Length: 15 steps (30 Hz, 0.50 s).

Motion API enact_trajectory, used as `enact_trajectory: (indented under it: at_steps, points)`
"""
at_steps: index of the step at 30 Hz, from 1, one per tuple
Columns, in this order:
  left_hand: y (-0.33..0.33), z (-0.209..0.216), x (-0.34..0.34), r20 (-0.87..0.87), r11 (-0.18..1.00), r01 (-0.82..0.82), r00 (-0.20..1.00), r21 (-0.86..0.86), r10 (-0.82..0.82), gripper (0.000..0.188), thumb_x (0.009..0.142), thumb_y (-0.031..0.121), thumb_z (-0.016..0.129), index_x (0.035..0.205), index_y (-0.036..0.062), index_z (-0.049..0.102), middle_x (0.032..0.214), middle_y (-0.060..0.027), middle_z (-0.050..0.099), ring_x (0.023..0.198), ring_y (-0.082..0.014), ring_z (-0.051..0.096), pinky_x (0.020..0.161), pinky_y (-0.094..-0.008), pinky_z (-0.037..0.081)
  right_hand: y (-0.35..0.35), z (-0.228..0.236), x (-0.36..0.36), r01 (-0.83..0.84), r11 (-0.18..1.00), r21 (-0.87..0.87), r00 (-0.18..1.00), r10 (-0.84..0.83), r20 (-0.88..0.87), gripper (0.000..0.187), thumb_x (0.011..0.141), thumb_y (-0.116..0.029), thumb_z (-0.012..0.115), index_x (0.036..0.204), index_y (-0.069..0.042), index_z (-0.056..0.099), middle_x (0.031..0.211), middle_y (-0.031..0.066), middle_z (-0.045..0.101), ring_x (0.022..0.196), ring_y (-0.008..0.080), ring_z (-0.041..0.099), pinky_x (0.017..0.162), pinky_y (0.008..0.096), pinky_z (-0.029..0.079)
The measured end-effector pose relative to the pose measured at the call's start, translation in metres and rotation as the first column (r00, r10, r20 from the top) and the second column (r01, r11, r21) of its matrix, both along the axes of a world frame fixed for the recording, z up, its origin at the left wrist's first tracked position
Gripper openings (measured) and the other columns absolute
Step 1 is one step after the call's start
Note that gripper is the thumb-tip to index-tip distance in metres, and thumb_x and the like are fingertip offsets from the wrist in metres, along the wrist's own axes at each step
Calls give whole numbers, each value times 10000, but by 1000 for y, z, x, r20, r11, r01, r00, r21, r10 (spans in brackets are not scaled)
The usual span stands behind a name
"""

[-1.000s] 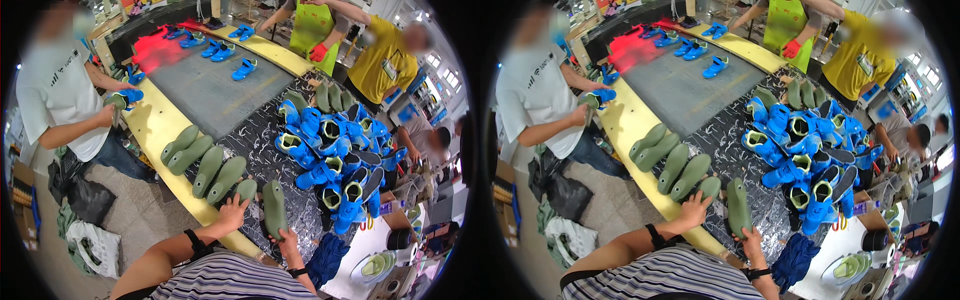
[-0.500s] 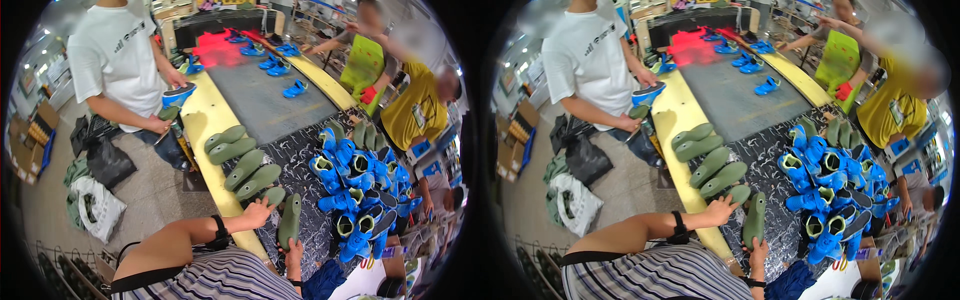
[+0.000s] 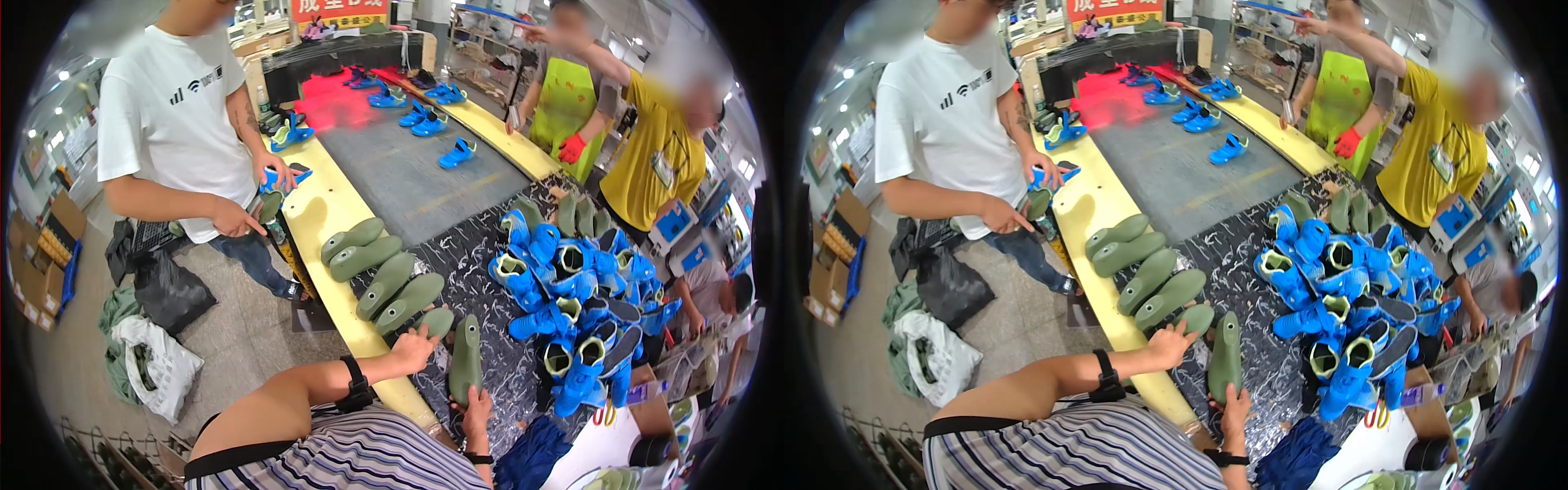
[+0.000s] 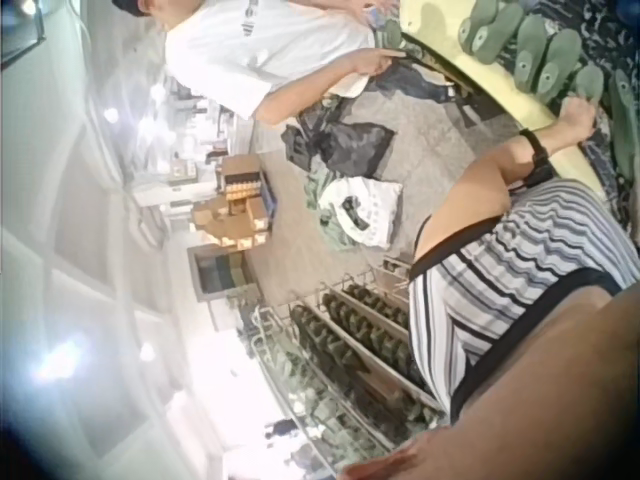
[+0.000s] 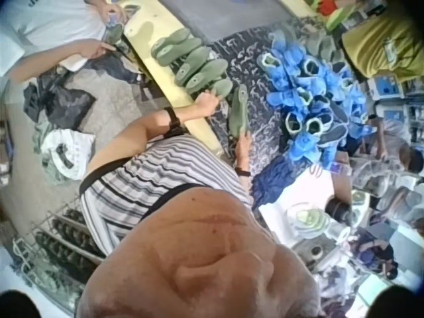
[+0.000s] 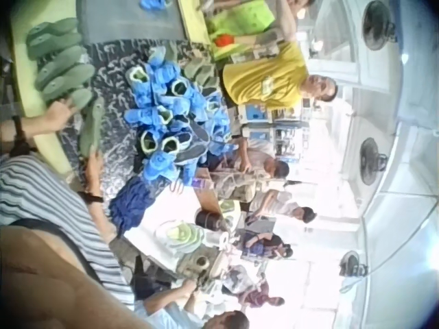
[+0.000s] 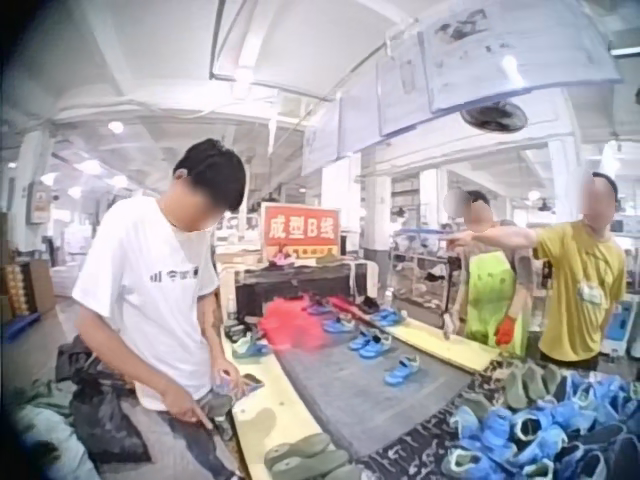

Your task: The person sorts and organizes green shoe lasts from a bag and a table onto a rack.

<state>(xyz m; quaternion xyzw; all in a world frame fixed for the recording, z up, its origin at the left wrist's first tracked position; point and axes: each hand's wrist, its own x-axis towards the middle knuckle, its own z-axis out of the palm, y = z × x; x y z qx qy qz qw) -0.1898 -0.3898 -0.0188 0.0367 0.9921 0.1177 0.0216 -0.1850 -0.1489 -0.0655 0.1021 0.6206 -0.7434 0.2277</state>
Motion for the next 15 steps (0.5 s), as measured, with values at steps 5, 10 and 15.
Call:
enact_trajectory:
  at_steps: [5, 10, 15]
  points:
    - [-11, 6, -5, 12, 1000, -11, 1000, 28, 11, 581, 583, 149, 754, 1108, 54, 522, 1070, -204, 514, 890, -370, 590, 695, -420, 527, -1, 3, -6, -47, 996, -74, 999, 48, 9, 343, 901, -200, 578, 1100, 65, 489, 890, 162, 636, 653, 240, 650, 475, 272, 505]
    - [-19, -2, -13, -69, 989, -21, 997, 143, 31, 567, 636, 68, 674, 1172, 38, 494, 1157, -222, 488, 931, -396, 567, 764, -433, 509, 9, 49, -15, 104, 952, -289, 990, -71, 122, 380, 888, -241, 597, 1094, 67, 515, 906, 166, 644, 653, 237, 645, 498, 266, 500]
    - [-13, 1, -19, 3, 997, -20, 1000, 81, 20, 593, 663, 73, 641, 1229, 29, 471, 1209, -238, 446, 964, -401, 541, 754, -439, 500, 4, 119, -84, 41, 926, -374, 984, -102, -144, 431, 873, -277, 609, 1113, 69, 517, 918, 164, 647, 666, 222, 641, 528, 281, 516]
